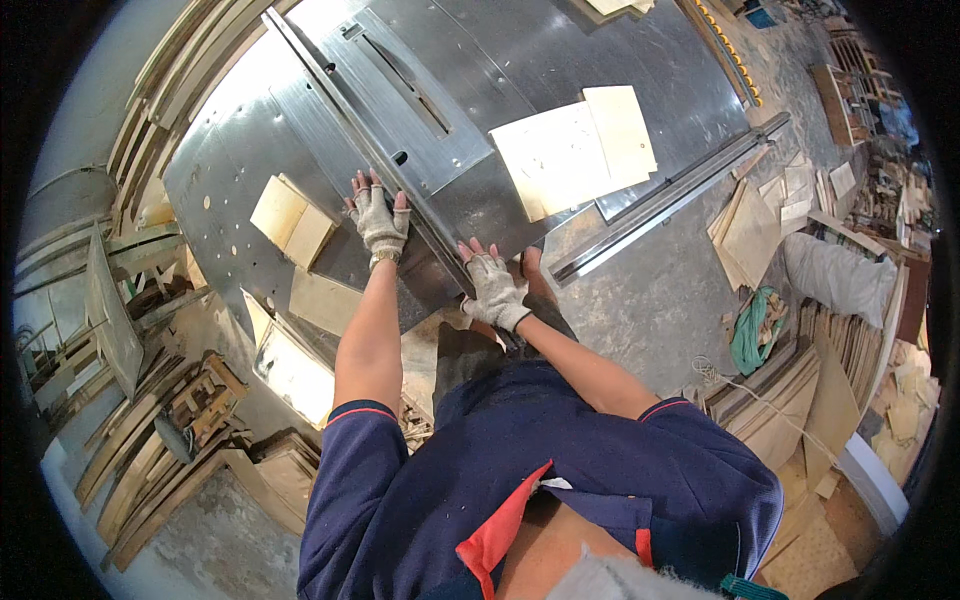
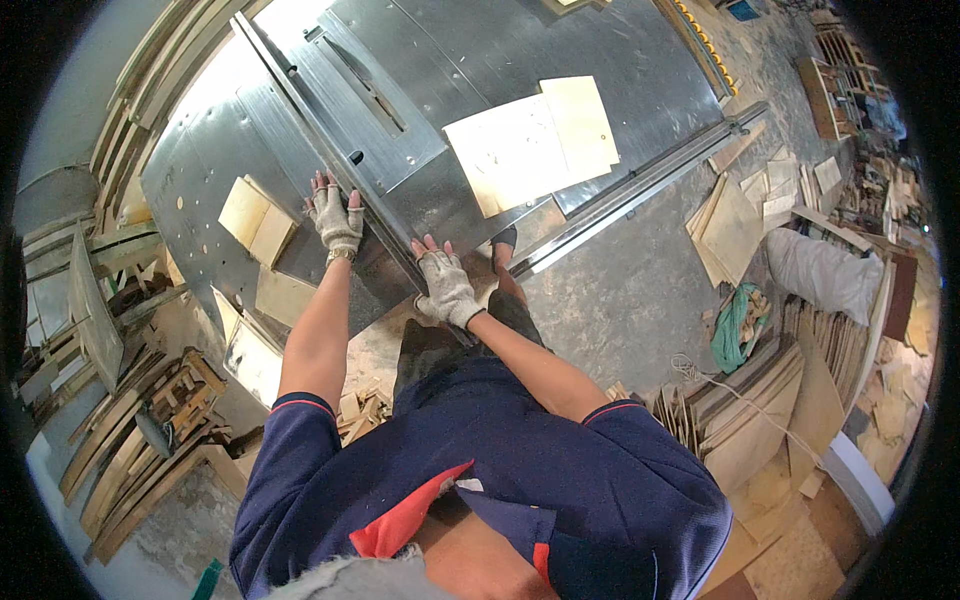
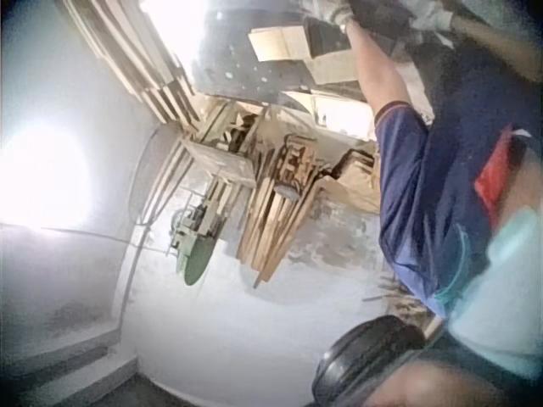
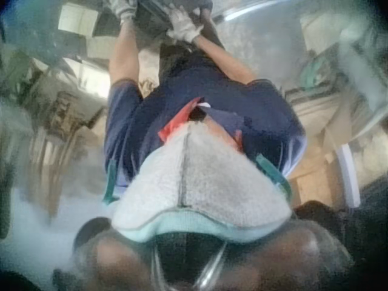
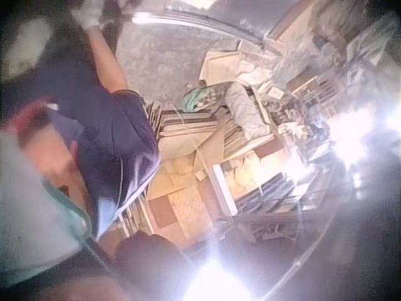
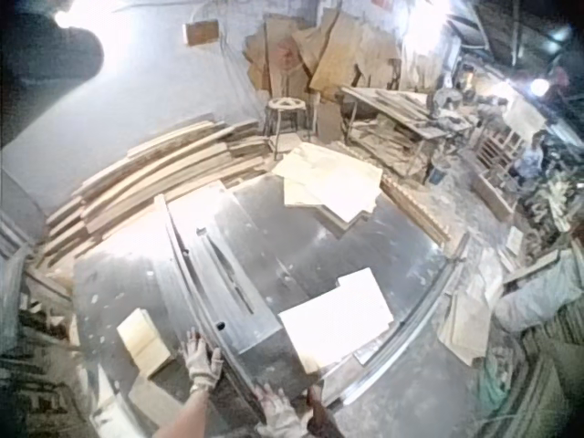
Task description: The person uses a table saw to cut several small wooden pieces. They feed each piece through the blade, adjust the fence between cuts, and stack the finished pieces on the table.
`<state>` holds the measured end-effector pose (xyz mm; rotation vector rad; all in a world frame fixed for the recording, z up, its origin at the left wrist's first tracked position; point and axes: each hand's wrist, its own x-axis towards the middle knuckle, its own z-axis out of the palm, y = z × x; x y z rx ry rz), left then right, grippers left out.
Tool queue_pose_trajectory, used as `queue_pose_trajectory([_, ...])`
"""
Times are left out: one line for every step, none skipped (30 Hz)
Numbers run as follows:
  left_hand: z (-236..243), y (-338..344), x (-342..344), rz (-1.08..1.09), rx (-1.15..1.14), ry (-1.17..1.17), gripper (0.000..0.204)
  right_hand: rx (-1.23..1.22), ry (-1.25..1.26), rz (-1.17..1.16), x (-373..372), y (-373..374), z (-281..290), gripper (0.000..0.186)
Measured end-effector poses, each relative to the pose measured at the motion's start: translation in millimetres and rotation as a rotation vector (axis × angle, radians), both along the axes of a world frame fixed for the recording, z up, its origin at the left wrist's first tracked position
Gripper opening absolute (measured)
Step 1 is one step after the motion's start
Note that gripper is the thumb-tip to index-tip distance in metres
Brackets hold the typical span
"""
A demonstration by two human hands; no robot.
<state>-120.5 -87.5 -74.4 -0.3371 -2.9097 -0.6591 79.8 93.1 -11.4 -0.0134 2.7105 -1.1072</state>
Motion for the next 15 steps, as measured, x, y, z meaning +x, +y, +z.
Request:
queue_pose_trajectory([0.3, -0.8, 1.3, 0.003, 0.001, 0.000, 0.078, 0.006, -0.009, 0.007, 1.1, -0.4, 0.6, 0.102])
queue_pose_trajectory([0.5, -0.9, 0.7, -0.001, 0.003, -0.006, 0.078, 0.003, -0.024, 0.015, 0.5, 0.2, 0.4, 0.103])
queue_pose_trajectory([0.3, -1.0, 1.6, -0.004, -0.003, -0.001, 0.078, 0.002, -0.018, 0.024, 1.0, 0.3, 0.3, 0.103])
queue_pose_trajectory([0.3, -1.2, 1.4, -0.007, -0.004, 0.006, 0.078, 0.007, 0.005, 0.023, 1.0, 0.7, -0.2, 0.102])
queue_pose_trajectory([-0.1, -0.5, 1.2, 0.002, 0.005, -0.012, 0.079, 0.014, 0.010, 0.027, 1.1, 1.3, -0.8, 0.102])
queue_pose_trajectory([-0.1, -0.6, 1.3, -0.017, -0.011, 0.004, 0.079, 0.026, 0.010, 0.030, 1.2, 1.2, -1.3, 0.102])
queue_pose_trajectory([-0.2, 0.3, 1.0, -0.032, -0.026, -0.005, 0.080, 0.012, 0.019, 0.001, 1.4, 1.9, -1.6, 0.103])
queue_pose_trajectory([0.2, 0.6, 2.0, -0.030, -0.047, -0.007, 0.080, -0.008, 0.012, -0.007, 2.6, 1.4, -1.0, 0.103])
queue_pose_trajectory([1.4, -0.2, 0.9, 0.011, -0.106, -0.060, 0.080, -0.022, -0.022, 0.008, 1.1, 0.7, -1.0, 0.103])
queue_pose_trajectory([2.4, -0.2, 2.1, 0.002, -0.125, -0.043, 0.081, -0.031, -0.016, -0.008, 1.7, -0.5, 0.2, 0.102])
queue_pose_trajectory([3.6, 0.0, 2.5, 0.009, -0.121, -0.048, 0.081, -0.016, -0.029, 0.005, 0.7, -1.1, 1.0, 0.103])
queue_pose_trajectory([4.3, 0.1, 2.7, 0.010, -0.127, -0.043, 0.081, -0.011, -0.004, 0.015, 0.1, -1.8, 1.8, 0.103])
queue_pose_trajectory([5.1, 0.0, 4.6, 0.006, -0.048, -0.033, 0.081, -0.010, 0.001, 0.007, 0.2, -2.5, 2.8, 0.104])
queue_pose_trajectory([5.1, 0.2, 4.1, 0.010, -0.023, -0.023, 0.081, -0.016, -0.006, 0.023, -1.4, -3.1, 2.5, 0.104])
queue_pose_trajectory([5.6, -0.7, 10.1, 0.031, -0.026, -0.112, 0.080, -0.025, -0.033, 0.028, 3.1, -4.3, 4.6, 0.105])
